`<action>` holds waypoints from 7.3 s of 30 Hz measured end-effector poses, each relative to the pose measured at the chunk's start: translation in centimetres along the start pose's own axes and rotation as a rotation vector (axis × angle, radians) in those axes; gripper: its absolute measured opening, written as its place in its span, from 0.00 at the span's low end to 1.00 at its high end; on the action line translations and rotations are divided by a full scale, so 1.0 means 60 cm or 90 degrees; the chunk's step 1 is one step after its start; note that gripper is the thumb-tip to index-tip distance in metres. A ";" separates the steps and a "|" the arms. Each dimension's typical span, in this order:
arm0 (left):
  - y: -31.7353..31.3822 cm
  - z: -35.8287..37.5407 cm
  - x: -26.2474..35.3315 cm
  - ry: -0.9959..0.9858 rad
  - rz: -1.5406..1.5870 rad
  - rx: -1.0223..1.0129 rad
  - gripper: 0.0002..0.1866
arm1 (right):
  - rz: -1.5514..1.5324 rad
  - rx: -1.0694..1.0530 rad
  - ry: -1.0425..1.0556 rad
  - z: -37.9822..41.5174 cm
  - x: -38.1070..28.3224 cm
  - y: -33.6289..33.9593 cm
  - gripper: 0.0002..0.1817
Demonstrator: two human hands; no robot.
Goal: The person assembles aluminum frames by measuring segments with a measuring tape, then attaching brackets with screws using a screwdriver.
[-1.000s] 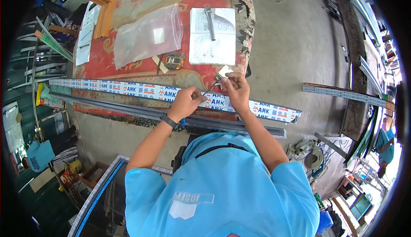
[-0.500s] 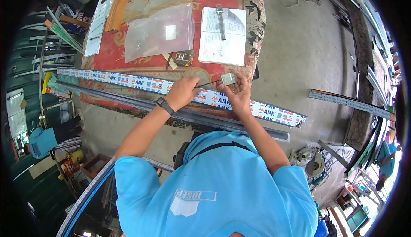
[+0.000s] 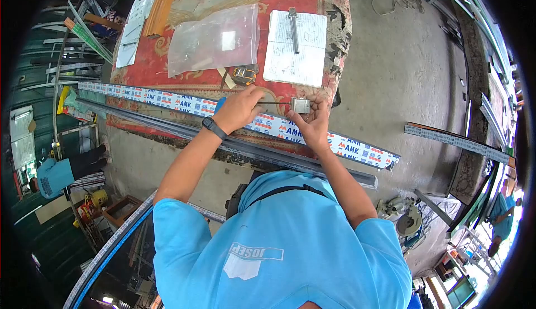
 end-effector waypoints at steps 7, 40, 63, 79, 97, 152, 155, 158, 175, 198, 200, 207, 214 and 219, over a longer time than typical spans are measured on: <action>-0.017 -0.012 -0.022 -0.030 -0.094 -0.080 0.11 | 0.014 0.001 0.010 0.003 0.011 -0.005 0.31; -0.112 -0.086 -0.045 -0.076 0.026 -0.107 0.05 | 0.174 0.032 -0.063 -0.032 0.072 0.014 0.31; -0.129 -0.094 -0.061 -0.102 -0.145 -0.067 0.07 | 0.098 0.081 -0.082 0.000 -0.001 0.145 0.35; -0.237 -0.052 0.301 -0.269 0.332 -0.202 0.25 | 0.141 0.153 -0.155 0.281 -0.087 0.195 0.36; -0.490 -0.020 0.449 -0.143 -0.071 -0.315 0.27 | -0.057 0.525 -0.341 0.565 0.046 0.635 0.30; -0.409 0.052 0.345 -0.146 -0.250 -0.068 0.39 | 0.966 0.140 0.133 0.382 -0.066 0.565 0.32; -0.424 0.052 0.343 -0.177 -0.253 0.010 0.32 | 0.950 0.189 -0.066 0.367 -0.047 0.584 0.33; -0.420 0.061 0.338 -0.128 -0.123 -0.086 0.37 | 0.913 0.129 -0.045 0.389 -0.005 0.590 0.33; -0.428 0.043 0.362 -0.071 -0.187 -0.069 0.41 | -0.022 0.147 -0.138 0.527 0.024 0.674 0.28; -0.433 0.024 0.352 -0.078 -0.158 -0.163 0.41 | -0.107 0.141 -0.097 0.484 0.042 0.634 0.26; -0.434 0.019 0.352 -0.090 -0.149 -0.162 0.41 | -0.067 0.158 -0.078 0.481 0.035 0.633 0.25; -0.439 0.004 0.345 -0.132 -0.116 -0.188 0.38 | 0.156 0.180 -0.083 0.475 0.028 0.651 0.24; -0.470 -0.024 0.368 -0.147 -0.158 -0.328 0.47 | 0.088 0.265 -0.188 0.468 0.079 0.652 0.25; -0.506 -0.037 0.365 -0.147 -0.141 -0.368 0.50 | 0.228 0.329 -0.251 0.468 0.039 0.654 0.28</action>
Point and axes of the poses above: each hand's wrist, its own z-axis away from the middle knuckle, its own y-axis out of the back of the hand, x = y × z, the point moved 9 cm from there along -z, towards the middle knuckle, and after that the axes turned 4 degrees about -x, right-handed, at the moved point
